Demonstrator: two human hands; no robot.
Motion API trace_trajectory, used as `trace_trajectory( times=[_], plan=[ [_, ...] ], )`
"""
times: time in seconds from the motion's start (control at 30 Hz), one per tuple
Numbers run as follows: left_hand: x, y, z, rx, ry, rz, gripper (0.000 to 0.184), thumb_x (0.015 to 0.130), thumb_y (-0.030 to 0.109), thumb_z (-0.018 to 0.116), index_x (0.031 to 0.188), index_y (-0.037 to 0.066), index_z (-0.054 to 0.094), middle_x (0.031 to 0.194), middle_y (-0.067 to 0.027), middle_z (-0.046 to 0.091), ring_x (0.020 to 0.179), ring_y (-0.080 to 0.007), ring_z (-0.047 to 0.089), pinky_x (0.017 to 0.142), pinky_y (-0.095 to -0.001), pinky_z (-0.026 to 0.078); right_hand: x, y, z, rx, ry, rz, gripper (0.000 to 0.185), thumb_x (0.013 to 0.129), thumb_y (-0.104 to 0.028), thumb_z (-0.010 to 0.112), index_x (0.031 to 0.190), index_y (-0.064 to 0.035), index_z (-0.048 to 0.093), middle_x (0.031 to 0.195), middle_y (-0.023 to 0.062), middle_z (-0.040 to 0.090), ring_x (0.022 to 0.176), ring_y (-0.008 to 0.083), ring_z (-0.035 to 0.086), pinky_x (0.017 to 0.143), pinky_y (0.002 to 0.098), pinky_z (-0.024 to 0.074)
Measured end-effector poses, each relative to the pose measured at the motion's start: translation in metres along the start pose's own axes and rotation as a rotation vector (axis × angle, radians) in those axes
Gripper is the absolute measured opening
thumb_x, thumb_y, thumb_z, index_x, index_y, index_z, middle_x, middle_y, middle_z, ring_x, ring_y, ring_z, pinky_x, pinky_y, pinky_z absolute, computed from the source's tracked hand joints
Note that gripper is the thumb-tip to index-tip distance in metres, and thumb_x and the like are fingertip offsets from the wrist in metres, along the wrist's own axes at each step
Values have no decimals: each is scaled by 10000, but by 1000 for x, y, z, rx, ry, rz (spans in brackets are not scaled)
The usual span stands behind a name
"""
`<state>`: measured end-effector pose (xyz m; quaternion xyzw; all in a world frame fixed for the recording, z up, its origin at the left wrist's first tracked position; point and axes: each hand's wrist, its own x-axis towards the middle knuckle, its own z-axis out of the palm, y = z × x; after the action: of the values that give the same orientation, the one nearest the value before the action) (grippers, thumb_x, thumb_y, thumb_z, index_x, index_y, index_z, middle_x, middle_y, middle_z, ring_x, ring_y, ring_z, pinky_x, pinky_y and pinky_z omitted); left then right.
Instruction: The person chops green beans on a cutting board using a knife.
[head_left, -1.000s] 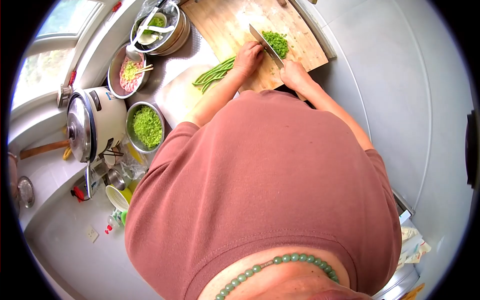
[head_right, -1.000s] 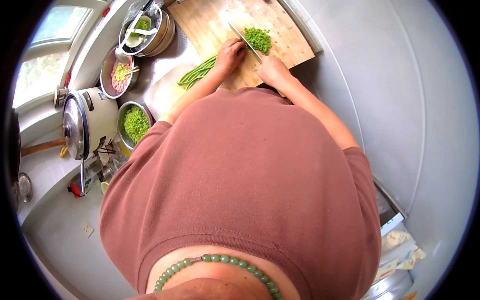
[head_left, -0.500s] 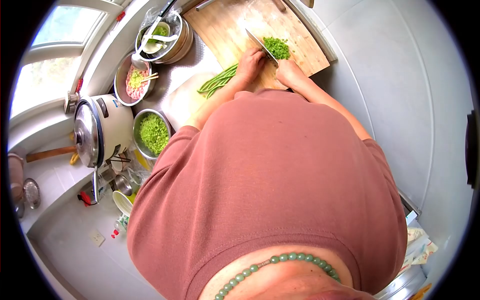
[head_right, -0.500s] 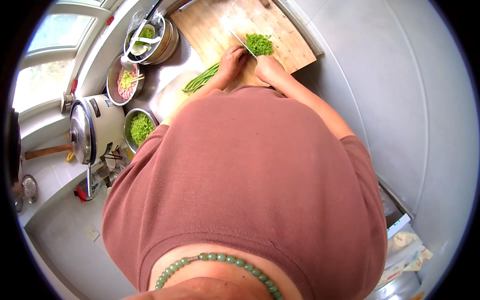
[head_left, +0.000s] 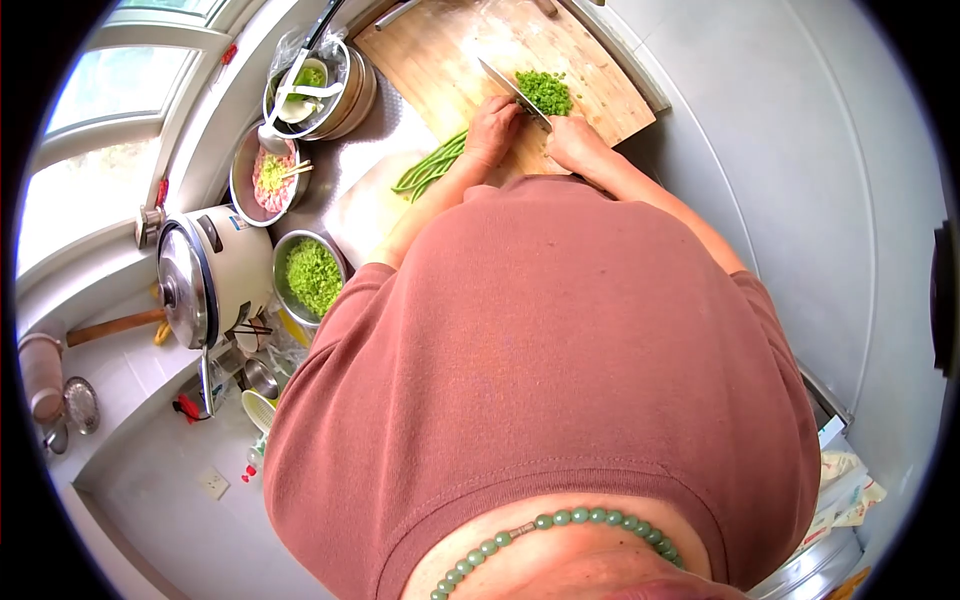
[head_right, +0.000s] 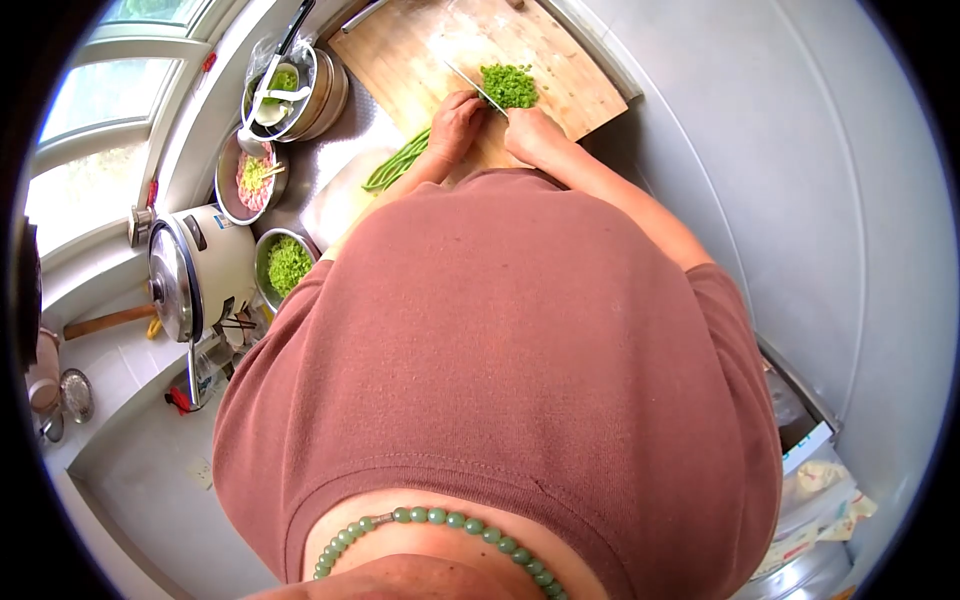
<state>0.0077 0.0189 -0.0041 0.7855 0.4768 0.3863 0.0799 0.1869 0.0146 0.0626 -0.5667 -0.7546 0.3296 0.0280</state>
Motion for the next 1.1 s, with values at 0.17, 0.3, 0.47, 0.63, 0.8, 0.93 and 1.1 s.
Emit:
trace_trajectory(
  times=[0.17, 0.3, 0.47, 0.63, 0.8, 0.93, 1.1],
  plan=[
    [-1, 0, -2, -6, -26, -11, 190, 694, 4, 674, 876, 56, 654, 994, -103, 644, 912, -304, 597, 808, -373, 507, -23, -12, -24, 92, 0, -12, 299, 834, -124, 471, 1056, 23, 605, 925, 289, 641, 908, 426, 626, 795, 486, 497],
    [1, 3, -5, -6, -41, -24, 185, 699, 11, 675, 880, 47, 655, 1000, -108, 644, 919, -309, 595, 816, -375, 503, -27, -10, -28, 44, -57, -2, 319, 820, -119, 501, 1089, 19, 603, 908, 281, 646, 885, 422, 633, 773, 482, 506],
    [2, 4, -7, -26, -39, -27, 150, 728, 33, 656, 878, 45, 653, 996, -106, 642, 935, -309, 585, 831, -380, 489, -24, -8, -24, 33, -92, 16, 300, 809, -102, 519, 1060, 36, 609, 893, 291, 646, 864, 435, 636, 759, 477, 513],
    [2, 3, -6, -19, -36, -38, 177, 714, 24, 663, 890, 49, 660, 988, -114, 644, 922, -312, 596, 818, -376, 502, -18, -16, -23, 24, -94, 27, 275, 814, -78, 490, 1017, 55, 618, 919, 306, 640, 891, 435, 637, 760, 479, 515],
    [2, 2, -4, -19, -40, -54, 177, 714, 21, 659, 888, 56, 666, 954, -108, 644, 903, -309, 599, 803, -378, 503, 3, -13, -5, -24, -73, 66, 268, 821, -75, 472, 997, 50, 630, 940, 303, 640, 907, 432, 637, 771, 482, 514],
    [3, 5, -5, -50, -51, -54, 178, 711, 31, 669, 886, 62, 668, 955, -113, 639, 897, -313, 595, 801, -387, 498, 0, -9, -3, -8, -29, 39, 251, 825, -82, 464, 958, 36, 640, 932, 295, 643, 895, 432, 639, 769, 483, 515],
    [5, 13, -14, -59, -42, -11, 195, 697, 49, 691, 890, 66, 669, 965, -116, 635, 904, -314, 588, 813, -392, 491, 1, -6, -1, -11, -14, 17, 243, 823, -100, 466, 944, 20, 639, 925, 287, 647, 883, 429, 640, 769, 490, 511]
  ],
)
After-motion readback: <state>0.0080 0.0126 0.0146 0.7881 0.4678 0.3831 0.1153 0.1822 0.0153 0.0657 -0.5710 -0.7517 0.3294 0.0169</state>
